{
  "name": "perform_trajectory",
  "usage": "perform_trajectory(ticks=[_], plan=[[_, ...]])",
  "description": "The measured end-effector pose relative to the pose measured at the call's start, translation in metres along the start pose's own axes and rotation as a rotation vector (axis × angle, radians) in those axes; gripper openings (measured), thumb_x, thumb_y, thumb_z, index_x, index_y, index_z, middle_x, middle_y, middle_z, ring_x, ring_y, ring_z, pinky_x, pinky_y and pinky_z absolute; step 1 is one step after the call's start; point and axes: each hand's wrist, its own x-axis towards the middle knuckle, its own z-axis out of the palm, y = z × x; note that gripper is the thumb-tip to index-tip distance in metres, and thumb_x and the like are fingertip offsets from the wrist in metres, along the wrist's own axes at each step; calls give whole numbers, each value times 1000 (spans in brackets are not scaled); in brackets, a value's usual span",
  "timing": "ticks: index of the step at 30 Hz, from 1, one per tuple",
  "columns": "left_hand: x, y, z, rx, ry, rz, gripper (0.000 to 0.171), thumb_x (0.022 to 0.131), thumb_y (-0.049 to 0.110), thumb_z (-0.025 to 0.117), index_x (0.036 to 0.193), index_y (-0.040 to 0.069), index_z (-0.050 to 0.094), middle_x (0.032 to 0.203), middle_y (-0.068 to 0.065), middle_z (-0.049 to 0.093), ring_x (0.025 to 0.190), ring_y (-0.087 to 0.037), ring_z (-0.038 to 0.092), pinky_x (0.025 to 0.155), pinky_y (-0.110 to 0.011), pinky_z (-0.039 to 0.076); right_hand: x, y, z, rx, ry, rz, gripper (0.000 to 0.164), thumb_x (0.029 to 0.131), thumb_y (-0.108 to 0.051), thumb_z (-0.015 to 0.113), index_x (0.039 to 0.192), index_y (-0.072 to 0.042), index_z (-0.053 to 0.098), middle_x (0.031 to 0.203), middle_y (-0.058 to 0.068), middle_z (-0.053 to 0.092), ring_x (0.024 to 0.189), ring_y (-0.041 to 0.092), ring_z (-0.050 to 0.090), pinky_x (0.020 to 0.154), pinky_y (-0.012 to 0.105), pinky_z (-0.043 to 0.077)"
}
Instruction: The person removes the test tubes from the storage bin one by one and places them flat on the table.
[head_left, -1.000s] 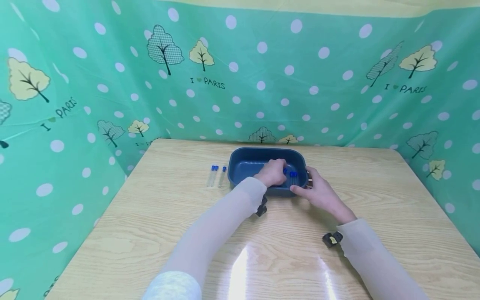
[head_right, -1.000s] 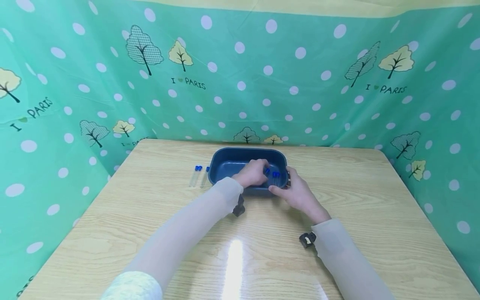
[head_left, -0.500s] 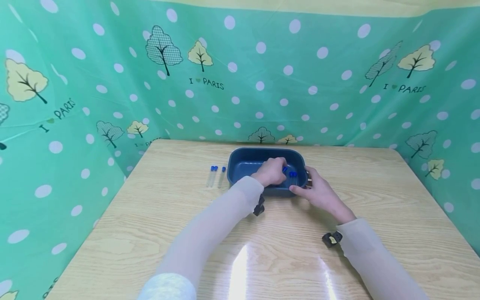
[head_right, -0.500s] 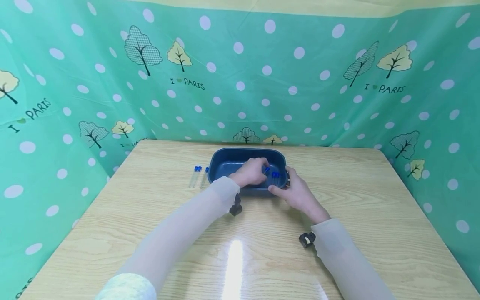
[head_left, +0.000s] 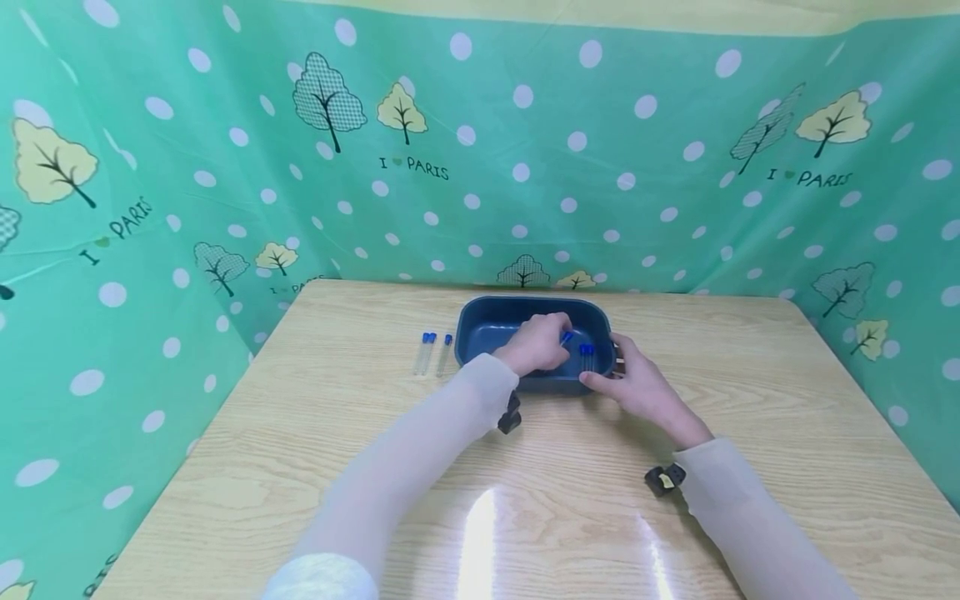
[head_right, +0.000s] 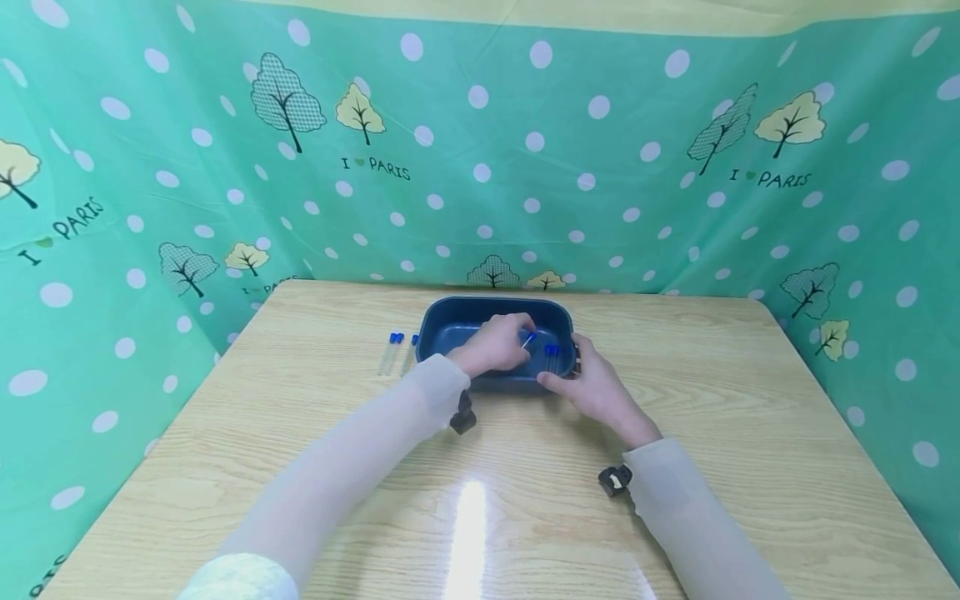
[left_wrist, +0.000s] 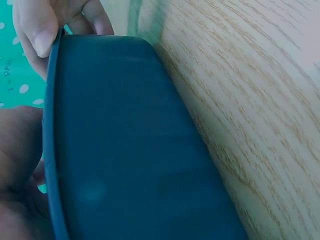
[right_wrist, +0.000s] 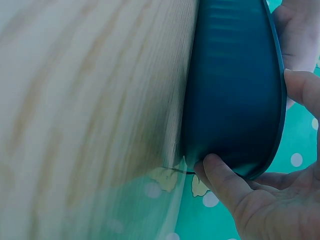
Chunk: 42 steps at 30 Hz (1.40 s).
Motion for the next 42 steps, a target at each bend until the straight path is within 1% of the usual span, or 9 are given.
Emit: perform_trajectory(ticks=[4,10,20,24,27,30,34,39,42], plan=[[-3,-1,-2,-3,3,10,44,87,19,67,129,15,53,120,-3,61,89,-13,58,82,-33,51,-1,-1,0,-11,-2,11,94,86,-46,67,152,-7,12,149,26,27,127,46,41,96,58,40],[-7,-4,-5,-31,20,20,44,87,18,68,129,15,53,120,-2,61,85,-14,58,74,-29,51,-1,0,-1,-17,3,22,93,86,-46,66,152,-8,12,149,26,28,128,46,41,96,58,40],[-14,-4,-11,-33,34,31,45,87,17,68,129,14,53,123,-4,59,85,-15,57,73,-28,50,-1,0,-1,-5,4,9,95,85,-48,67,152,-7,13,150,25,27,127,46,41,96,57,40],[-17,-4,-15,-29,38,56,45,87,16,67,129,12,53,121,-6,60,81,-15,57,69,-27,48,0,0,-2,-6,4,9,94,86,-46,67,152,-7,13,149,25,28,127,46,41,96,58,41],[-19,-5,-16,-27,43,73,44,87,15,66,129,11,53,115,-6,62,75,-15,57,65,-27,48,0,0,-2,-7,3,10,94,85,-47,67,152,-7,13,149,26,28,127,46,41,95,58,41],[-21,-7,-17,-22,49,80,45,85,13,65,129,11,53,101,-4,62,70,-15,56,62,-28,47,0,0,-2,-6,0,11,98,83,-52,67,152,-7,13,149,26,27,127,47,41,96,58,41],[-23,-10,-16,-16,55,78,46,84,13,65,129,12,53,83,1,58,67,-14,55,58,-27,45,0,0,-2,-5,-3,10,104,80,-61,66,151,-7,14,149,25,28,127,47,41,96,58,40],[-28,-13,-16,-59,45,82,46,84,11,64,129,11,53,72,0,56,58,-13,54,50,-26,43,0,-1,-2,-4,-4,11,105,79,-62,66,151,-7,14,149,25,28,127,47,41,96,58,40],[-31,-14,-17,-69,43,84,46,84,10,63,129,11,53,70,-1,56,55,-13,52,47,-25,41,0,-1,-1,-2,-3,10,105,78,-62,66,151,-7,14,149,25,28,127,47,41,96,58,40]])
